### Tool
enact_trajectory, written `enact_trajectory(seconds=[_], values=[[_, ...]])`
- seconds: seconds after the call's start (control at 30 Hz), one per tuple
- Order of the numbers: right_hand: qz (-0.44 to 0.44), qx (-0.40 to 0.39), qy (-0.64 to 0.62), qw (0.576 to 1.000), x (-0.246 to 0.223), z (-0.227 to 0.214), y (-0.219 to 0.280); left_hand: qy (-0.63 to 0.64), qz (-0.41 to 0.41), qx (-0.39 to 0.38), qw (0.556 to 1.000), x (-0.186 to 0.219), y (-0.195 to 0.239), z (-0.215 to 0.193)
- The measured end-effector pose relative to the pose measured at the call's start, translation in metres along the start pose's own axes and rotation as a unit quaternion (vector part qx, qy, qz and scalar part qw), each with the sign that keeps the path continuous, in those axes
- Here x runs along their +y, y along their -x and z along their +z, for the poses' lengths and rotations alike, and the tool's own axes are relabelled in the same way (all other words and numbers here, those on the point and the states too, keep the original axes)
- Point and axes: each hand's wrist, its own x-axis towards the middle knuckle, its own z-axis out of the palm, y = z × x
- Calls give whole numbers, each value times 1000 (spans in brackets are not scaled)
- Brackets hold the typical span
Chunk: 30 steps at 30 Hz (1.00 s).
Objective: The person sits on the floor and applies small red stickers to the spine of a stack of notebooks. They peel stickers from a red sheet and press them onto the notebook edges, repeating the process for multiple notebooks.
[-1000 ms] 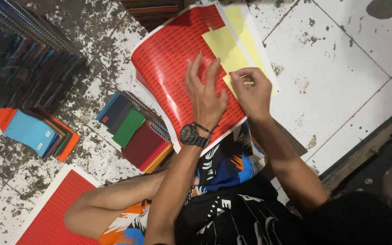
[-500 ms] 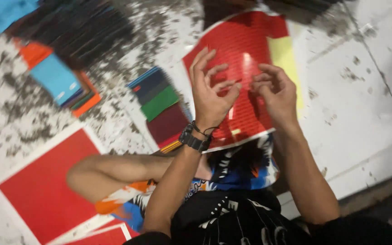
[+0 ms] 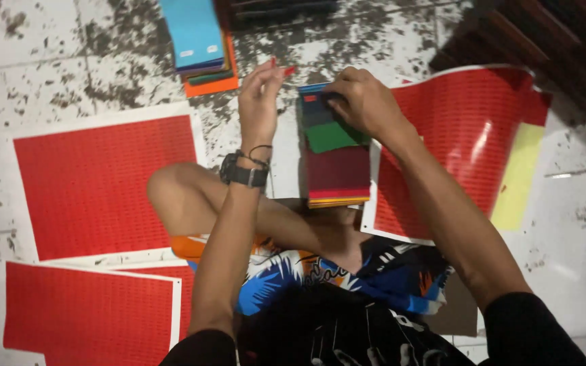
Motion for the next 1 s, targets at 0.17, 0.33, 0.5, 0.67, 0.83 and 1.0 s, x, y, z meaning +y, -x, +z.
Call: enact_trajectory(seconds=[0.17, 0.33, 0.5, 0.67, 0.83, 1.0], values=[[11, -23, 62, 998, 10, 30, -19, -78, -49, -14, 996, -8, 5, -17], [20, 0, 5, 1000, 2, 25, -17, -90, -74, -34, 993, -18, 6, -20], [-64, -8, 42, 997, -3, 11, -13, -75, -96, -36, 992, -11, 7, -21], [-28, -128, -90, 987, -10, -17, -14, -69, -97, -37, 992, -15, 7, -20], [58, -127, -157, 978, 0, -4, -13, -34, -122, -52, 991, 1, 14, -22], [20, -56, -6, 998, 25, 28, -1, -48, -111, -57, 991, 2, 14, -21]])
